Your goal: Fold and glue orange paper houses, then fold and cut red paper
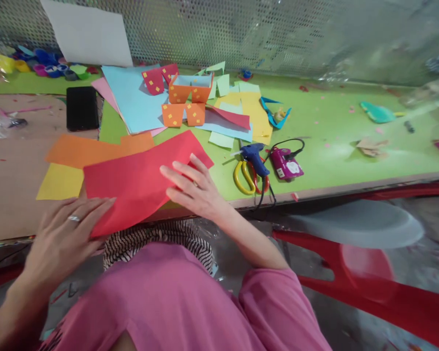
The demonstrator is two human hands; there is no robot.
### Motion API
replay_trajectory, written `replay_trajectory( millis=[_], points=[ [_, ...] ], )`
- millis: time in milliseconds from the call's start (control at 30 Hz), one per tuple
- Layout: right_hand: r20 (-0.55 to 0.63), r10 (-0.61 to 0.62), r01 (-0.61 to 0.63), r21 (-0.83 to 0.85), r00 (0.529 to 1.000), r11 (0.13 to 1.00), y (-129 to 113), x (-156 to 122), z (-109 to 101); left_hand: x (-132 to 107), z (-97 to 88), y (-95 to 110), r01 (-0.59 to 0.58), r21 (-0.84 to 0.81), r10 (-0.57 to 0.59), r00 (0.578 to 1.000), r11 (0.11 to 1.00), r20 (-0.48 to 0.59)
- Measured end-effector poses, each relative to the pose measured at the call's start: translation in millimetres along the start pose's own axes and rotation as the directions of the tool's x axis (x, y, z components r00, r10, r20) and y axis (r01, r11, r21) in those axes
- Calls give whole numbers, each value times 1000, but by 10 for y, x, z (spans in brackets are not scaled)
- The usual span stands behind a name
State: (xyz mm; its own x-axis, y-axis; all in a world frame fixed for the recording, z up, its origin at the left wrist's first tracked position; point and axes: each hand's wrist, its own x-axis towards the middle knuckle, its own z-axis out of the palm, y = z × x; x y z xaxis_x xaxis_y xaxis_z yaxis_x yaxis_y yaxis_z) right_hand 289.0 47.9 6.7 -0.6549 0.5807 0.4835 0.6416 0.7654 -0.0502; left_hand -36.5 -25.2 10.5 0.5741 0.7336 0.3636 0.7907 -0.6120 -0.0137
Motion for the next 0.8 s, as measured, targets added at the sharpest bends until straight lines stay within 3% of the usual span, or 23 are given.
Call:
replay_trajectory(
  millis=[100,233,367,500,633,800],
  points=[
    [33,158,-160,76,987,984,222,-45,50,-146,-36,-126,-57,3,57,997,998,-46],
    [41,294,-295,14,955,955,253,-16,14,-22,45,32,-103,-74,94,989,992,-114],
    [118,178,-180,3,977,984,51,-29,-89,196,124,232,-114,-131,91,981,985,-170],
    [195,79,-94,69,978,993,-84,-139,-33,273,177,306,-142,-149,113,976,979,-187],
    [201,72,-113,202,977,973,-44,-257,63,222,245,202,-128,-181,93,977,975,-189],
    [261,20,-122,380,965,917,22,-284,8,109,300,-36,-40,-168,21,993,985,-113]
  ],
)
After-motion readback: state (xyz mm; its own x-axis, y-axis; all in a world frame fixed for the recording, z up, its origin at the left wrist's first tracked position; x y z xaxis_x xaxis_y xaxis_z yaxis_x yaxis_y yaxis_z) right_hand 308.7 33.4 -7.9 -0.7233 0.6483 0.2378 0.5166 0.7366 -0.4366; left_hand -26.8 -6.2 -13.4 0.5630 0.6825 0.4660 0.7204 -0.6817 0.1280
